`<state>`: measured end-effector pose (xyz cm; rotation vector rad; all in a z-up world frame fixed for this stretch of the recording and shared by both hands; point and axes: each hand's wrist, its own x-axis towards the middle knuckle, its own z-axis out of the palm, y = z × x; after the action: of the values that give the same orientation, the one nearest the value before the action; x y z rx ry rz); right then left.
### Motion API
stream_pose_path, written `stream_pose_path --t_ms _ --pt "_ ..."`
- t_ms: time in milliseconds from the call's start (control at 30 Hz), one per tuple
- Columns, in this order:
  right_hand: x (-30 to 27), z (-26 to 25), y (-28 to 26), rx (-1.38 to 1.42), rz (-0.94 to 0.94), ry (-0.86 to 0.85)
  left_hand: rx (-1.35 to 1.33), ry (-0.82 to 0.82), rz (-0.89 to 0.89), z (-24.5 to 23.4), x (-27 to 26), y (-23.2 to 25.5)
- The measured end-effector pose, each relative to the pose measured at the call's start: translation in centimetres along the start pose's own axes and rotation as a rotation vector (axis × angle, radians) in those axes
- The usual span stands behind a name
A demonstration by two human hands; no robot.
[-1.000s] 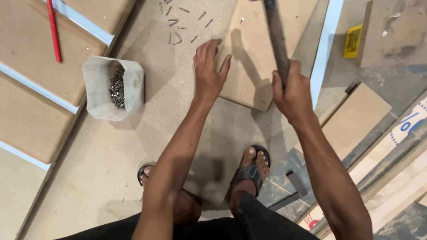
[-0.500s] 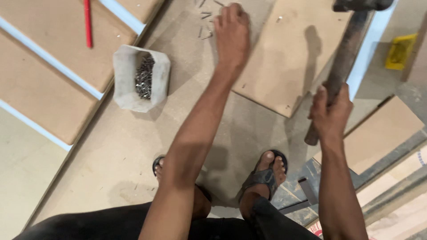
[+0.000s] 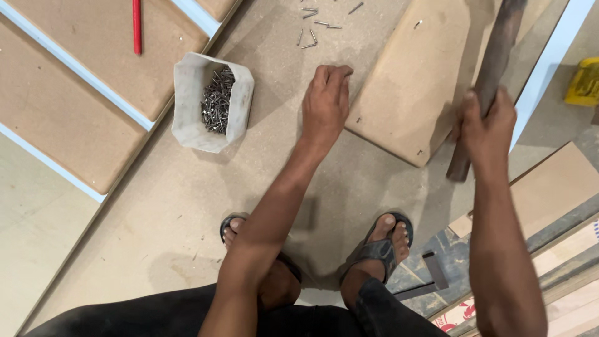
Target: The person hammers several nails into a rectangular wooden board using a hammer. After nailing, the person applies white glue from a yellow container onto the board using their finger, spreading it in vertical lines.
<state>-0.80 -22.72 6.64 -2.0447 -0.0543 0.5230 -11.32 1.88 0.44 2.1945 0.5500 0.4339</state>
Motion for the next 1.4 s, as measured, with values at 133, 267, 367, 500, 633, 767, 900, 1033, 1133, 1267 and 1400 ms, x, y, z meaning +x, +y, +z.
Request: stream_pose_path --t_ms 133,267,367,500,633,767,900,1033,1133,1267,1400 --pt "3.8 -0.2 -0.2 0.133 0.049 -0.046 -0.062 0.001 -0.11 -1.4 0.7 -0.2" --pt "4.3 0.4 -0.5 0.172 0.115 -0.05 -0.006 -0.047 -0.193 -2.5 1.7 -1.3" --pt "4.3 0.6 -0.5 0.201 0.134 -0.053 0.007 -0.025 -0.183 -2.8 1.8 -1.9" --pt "4.0 0.5 -0.8 0.222 0.123 -0.061 0.02 -0.049 -0.188 -2.8 1.7 -1.8" --pt "3.9 0.6 -1.3 0.183 0.148 -0.048 0.053 -0.088 -0.001 -2.8 1.1 -0.7" --pt "4.1 0.5 -1.1 0.197 0.14 -0.053 -0.026 -0.166 -0.075 -2.4 0.6 -0.2" --pt "4.3 0.4 -1.0 0.248 0.145 -0.067 -0.06 -0.18 -0.143 -2.0 0.5 -0.7" --pt "4.0 0.5 -1.7 0.221 0.167 -0.061 -0.036 -0.16 -0.094 -2.4 1.0 -1.2" --pt "3.9 0.3 -1.8 0.218 0.161 -0.059 -0.088 -0.177 -0.142 -2.4 1.4 -1.5" --pt "4.2 0.5 -1.4 0.26 0.147 -0.07 -0.503 -0.179 -0.349 -1.6 1.7 -2.4" --pt "4.3 0.3 -1.1 0.246 0.14 -0.069 -0.75 -0.198 -0.346 -0.8 1.8 -2.8"
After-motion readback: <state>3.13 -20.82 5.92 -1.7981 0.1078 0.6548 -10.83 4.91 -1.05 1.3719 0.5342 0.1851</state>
